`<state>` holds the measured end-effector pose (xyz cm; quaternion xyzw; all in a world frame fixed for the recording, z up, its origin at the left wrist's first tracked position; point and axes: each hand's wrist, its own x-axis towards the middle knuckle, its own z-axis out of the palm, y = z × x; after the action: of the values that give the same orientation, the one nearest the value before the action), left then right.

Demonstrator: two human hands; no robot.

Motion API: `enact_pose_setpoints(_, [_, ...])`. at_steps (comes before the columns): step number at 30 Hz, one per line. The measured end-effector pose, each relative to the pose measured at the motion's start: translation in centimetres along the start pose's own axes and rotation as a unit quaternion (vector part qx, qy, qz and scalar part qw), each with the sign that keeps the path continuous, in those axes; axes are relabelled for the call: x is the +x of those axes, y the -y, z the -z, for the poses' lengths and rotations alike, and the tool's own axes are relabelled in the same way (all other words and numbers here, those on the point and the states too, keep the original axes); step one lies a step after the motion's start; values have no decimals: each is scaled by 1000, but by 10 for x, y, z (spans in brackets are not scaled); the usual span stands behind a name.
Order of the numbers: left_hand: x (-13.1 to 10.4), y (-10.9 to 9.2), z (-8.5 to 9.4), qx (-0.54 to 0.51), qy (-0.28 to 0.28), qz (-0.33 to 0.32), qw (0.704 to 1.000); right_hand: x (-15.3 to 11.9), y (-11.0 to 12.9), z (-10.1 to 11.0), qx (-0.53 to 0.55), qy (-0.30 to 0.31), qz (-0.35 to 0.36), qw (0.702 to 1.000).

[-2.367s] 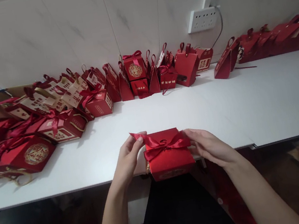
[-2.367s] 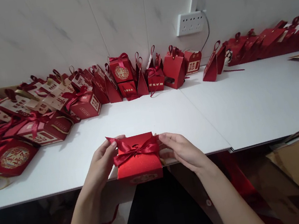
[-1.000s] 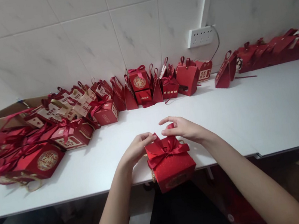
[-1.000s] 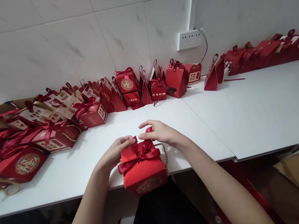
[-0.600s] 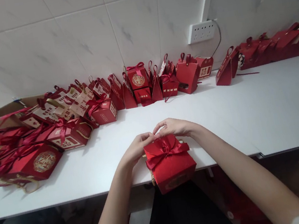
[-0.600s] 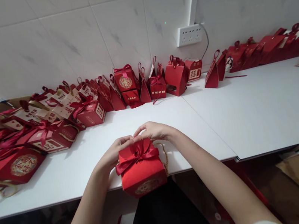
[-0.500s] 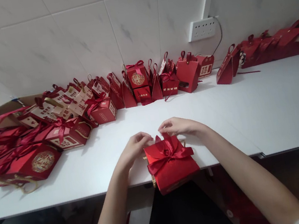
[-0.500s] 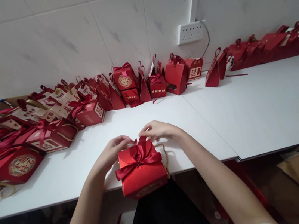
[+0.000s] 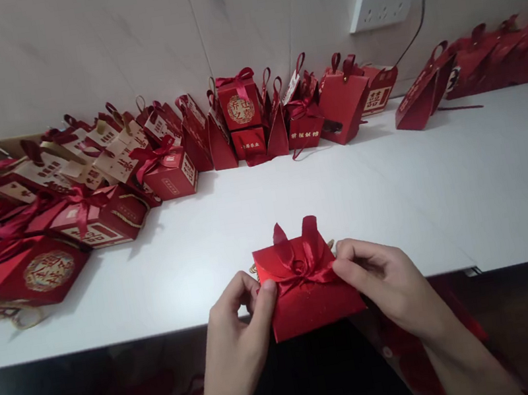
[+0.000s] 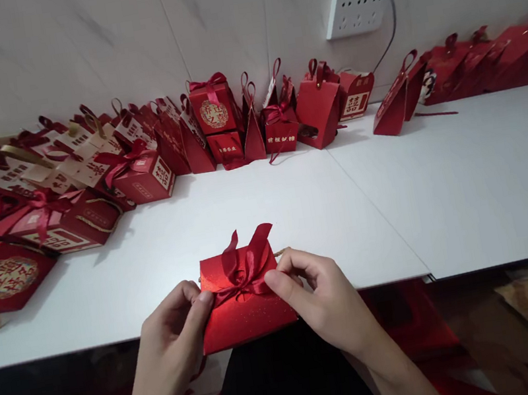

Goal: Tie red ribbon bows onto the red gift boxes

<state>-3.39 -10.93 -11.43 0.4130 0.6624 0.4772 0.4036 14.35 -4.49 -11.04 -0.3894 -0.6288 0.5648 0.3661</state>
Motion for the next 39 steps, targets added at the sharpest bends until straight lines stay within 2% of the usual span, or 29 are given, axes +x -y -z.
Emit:
enact_pose_setpoints(4, [5,3,1,-64,20,-20,998,5,-6,0,89,7,-17,996])
enact_pose_setpoints(7, [7,6,3,-105,56,-30,992,5,-11,0,194,28,-54,979])
enact_pose_setpoints(12, [6,14,5,-134,73,-25,988,6,-12,-2,290,59,-96,950])
enact_pose_setpoints(15, [6,17,4,-133,74,-24,988,7,-13,-2,312,77,-116,940])
enact_pose_setpoints(18, [6,18,3,-121,36,-34,991,8,-14,1,260,75,-115,956])
enact_pose_setpoints(20, [4,16,4,-102,2,-64,993,9,-17,6,210,45,-76,974])
enact_pose_setpoints(23, [-4,14,8,-28,-25,-110,993,15,-28,14,157,-67,8,985])
enact_pose_setpoints(24, [-6,13,9,-1,-16,-108,994,18,-33,15,146,-98,27,984])
enact_pose_setpoints(26, [-7,13,12,24,31,-87,995,22,-41,16,143,-94,36,985])
enact_pose_setpoints(29, [4,15,19,7,125,-85,989,18,-47,12,150,10,11,989])
enact_pose_setpoints(30, [11,16,21,4,136,-95,986,13,-47,11,144,32,5,989])
enact_pose_setpoints(31, [19,16,23,9,125,-109,986,7,-46,10,131,39,5,991])
enact_pose_setpoints(32, [27,16,24,26,89,-125,988,0,-44,9,112,34,13,993])
enact_pose_setpoints(34, [40,15,25,66,-35,-157,985,-16,-40,8,77,18,44,996])
enact_pose_setpoints(36, [47,13,24,61,-148,-172,972,-29,-38,10,56,15,66,996])
enact_pose_setpoints(37, [46,13,23,30,-179,-174,968,-34,-37,11,49,7,71,996])
enact_pose_setpoints(39, [37,15,20,-64,-201,-192,958,-37,-37,14,19,-42,66,997])
